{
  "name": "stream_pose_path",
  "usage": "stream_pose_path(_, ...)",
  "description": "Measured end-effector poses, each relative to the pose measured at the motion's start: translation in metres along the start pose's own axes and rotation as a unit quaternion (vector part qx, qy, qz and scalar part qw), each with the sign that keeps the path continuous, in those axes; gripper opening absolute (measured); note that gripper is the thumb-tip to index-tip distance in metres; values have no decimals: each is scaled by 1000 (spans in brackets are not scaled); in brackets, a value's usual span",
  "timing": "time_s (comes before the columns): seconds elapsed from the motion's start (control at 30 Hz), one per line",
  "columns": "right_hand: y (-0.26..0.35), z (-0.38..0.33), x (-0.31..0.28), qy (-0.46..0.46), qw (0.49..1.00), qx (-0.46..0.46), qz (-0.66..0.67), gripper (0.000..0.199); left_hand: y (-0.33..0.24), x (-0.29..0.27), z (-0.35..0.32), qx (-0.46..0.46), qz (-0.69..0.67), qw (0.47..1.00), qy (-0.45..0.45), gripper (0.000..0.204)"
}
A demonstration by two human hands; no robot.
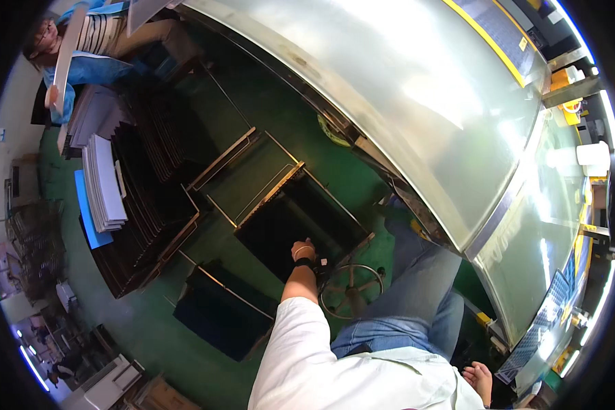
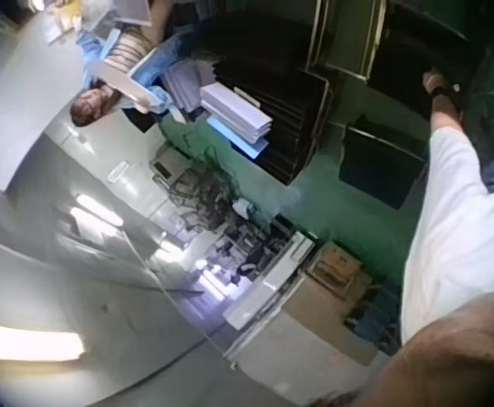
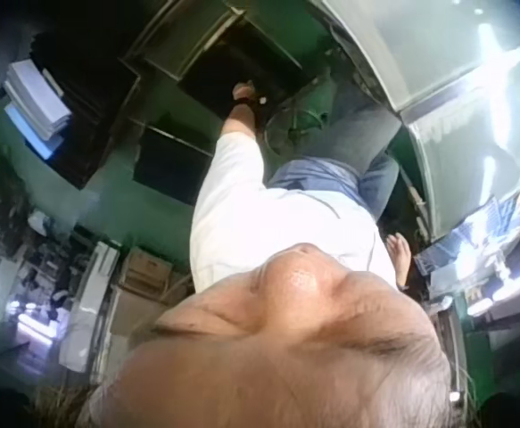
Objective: Sorting industrial sheets on a light table and placing them into vertical racks.
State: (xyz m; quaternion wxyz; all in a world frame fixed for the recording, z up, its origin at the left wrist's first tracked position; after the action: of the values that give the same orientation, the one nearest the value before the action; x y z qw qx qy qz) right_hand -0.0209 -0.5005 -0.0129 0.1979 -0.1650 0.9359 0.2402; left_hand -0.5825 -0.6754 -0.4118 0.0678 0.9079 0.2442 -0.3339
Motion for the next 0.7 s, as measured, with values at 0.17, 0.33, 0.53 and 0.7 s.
stream_pose_path(0.17,24,-7,41,10,999,12,-32,20,22,-12,35,23,61,998,-6,31)
stream_pose_path(0.33,39,0,49,49,995,-81,-2,20,16,-50,-21,178,60,977,-100,29)
stream_pose_path(0.53,65,11,63,101,980,-171,-18,19,48,-203,-160,299,-279,912,16,35)
stream_pose_path(0.7,110,-10,123,221,940,-258,-30,18,72,-322,-278,407,-391,825,2,33)
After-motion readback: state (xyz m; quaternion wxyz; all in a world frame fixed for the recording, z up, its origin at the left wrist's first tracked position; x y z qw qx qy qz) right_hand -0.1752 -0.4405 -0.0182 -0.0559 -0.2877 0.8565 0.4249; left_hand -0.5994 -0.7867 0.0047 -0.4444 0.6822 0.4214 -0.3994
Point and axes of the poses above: each hand's wrist, its own z-axis towards the middle knuckle, its own x-axis out of the palm, y = z × x, the point moved 3 cm from there along z, towards the middle knuckle, and after that the axes turned 4 degrees about -y, right-handed, at the moved point
